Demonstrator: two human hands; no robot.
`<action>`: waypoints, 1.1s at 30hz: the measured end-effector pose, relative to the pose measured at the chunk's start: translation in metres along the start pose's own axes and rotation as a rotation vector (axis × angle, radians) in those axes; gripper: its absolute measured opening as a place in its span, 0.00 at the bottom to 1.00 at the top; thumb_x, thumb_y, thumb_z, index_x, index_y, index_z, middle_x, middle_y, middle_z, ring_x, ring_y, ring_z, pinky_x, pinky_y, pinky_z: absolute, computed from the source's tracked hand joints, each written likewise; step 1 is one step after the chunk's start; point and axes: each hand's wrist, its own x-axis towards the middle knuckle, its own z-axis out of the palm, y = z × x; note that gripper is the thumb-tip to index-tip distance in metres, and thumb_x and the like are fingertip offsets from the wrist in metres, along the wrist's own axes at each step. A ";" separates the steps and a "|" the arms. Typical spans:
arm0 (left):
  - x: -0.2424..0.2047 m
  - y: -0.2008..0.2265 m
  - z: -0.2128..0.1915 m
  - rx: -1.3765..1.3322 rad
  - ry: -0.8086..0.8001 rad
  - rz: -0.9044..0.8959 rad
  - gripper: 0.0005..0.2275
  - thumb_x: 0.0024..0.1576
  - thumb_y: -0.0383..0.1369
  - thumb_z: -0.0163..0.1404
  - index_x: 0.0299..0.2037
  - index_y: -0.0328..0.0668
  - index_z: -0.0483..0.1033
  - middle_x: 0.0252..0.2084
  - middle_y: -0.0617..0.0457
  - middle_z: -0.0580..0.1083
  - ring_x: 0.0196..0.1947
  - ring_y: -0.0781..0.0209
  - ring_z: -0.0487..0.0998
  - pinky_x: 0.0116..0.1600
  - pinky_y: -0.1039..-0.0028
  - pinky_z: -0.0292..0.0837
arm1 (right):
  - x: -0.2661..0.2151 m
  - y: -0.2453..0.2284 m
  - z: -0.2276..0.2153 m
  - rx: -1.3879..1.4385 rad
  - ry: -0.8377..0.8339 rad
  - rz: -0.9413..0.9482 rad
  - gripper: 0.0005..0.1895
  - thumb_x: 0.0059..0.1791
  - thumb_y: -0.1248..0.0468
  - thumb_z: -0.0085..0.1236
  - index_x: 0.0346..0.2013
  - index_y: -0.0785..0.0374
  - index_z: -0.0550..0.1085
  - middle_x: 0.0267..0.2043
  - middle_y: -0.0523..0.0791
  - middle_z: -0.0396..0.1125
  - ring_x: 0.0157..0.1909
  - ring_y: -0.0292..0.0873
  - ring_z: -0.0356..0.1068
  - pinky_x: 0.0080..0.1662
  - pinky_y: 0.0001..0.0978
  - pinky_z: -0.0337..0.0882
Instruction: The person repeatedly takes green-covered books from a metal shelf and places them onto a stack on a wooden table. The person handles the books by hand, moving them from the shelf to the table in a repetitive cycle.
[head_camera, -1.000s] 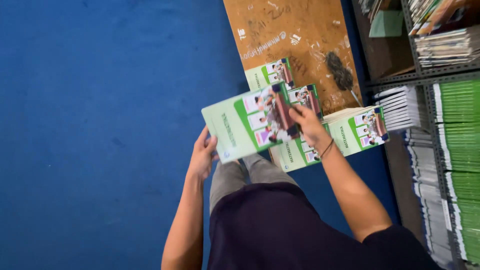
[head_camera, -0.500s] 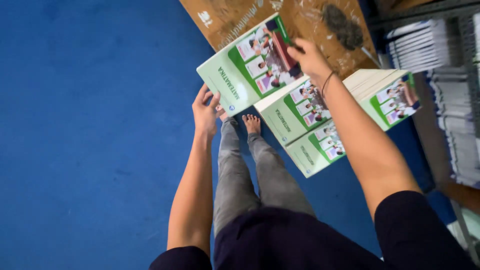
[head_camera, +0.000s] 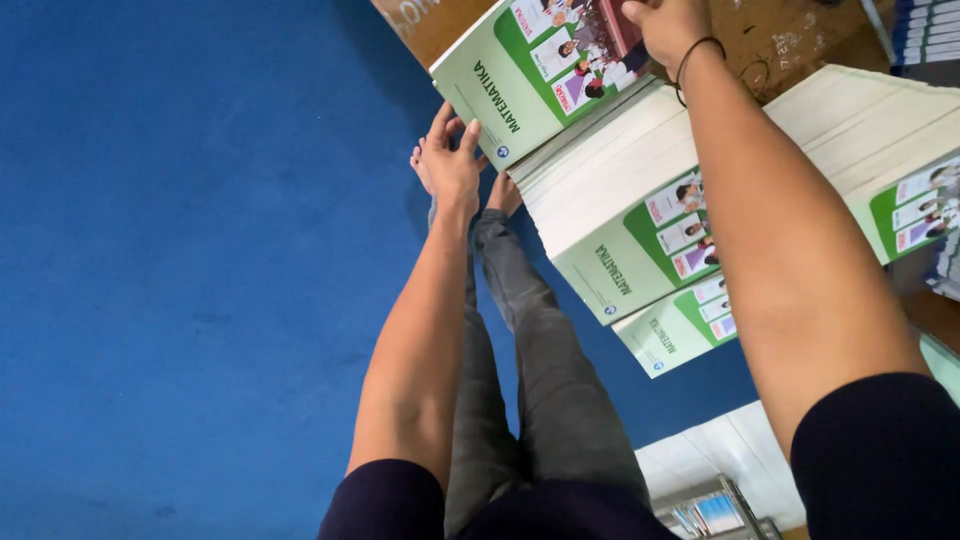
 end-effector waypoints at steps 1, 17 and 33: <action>0.010 -0.022 -0.005 0.103 0.034 0.062 0.23 0.59 0.25 0.58 0.65 0.47 0.71 0.49 0.51 0.77 0.45 0.61 0.79 0.43 0.68 0.81 | 0.001 -0.001 0.001 -0.086 0.042 0.059 0.14 0.55 0.59 0.64 0.50 0.66 0.76 0.48 0.44 0.76 0.47 0.41 0.74 0.49 0.37 0.72; 0.016 -0.075 0.002 0.661 0.389 0.350 0.21 0.52 0.38 0.63 0.56 0.47 0.78 0.53 0.46 0.78 0.60 0.50 0.73 0.73 0.58 0.54 | -0.001 0.011 0.017 -0.165 0.169 0.032 0.13 0.49 0.58 0.70 0.37 0.65 0.79 0.32 0.44 0.76 0.33 0.40 0.75 0.38 0.37 0.74; 0.032 -0.031 -0.021 1.663 -0.016 0.337 0.40 0.34 0.57 0.58 0.61 0.53 0.73 0.62 0.39 0.69 0.67 0.39 0.62 0.63 0.47 0.46 | -0.018 -0.027 0.021 -0.283 0.139 0.032 0.15 0.50 0.58 0.68 0.38 0.68 0.76 0.36 0.47 0.76 0.39 0.46 0.75 0.42 0.42 0.73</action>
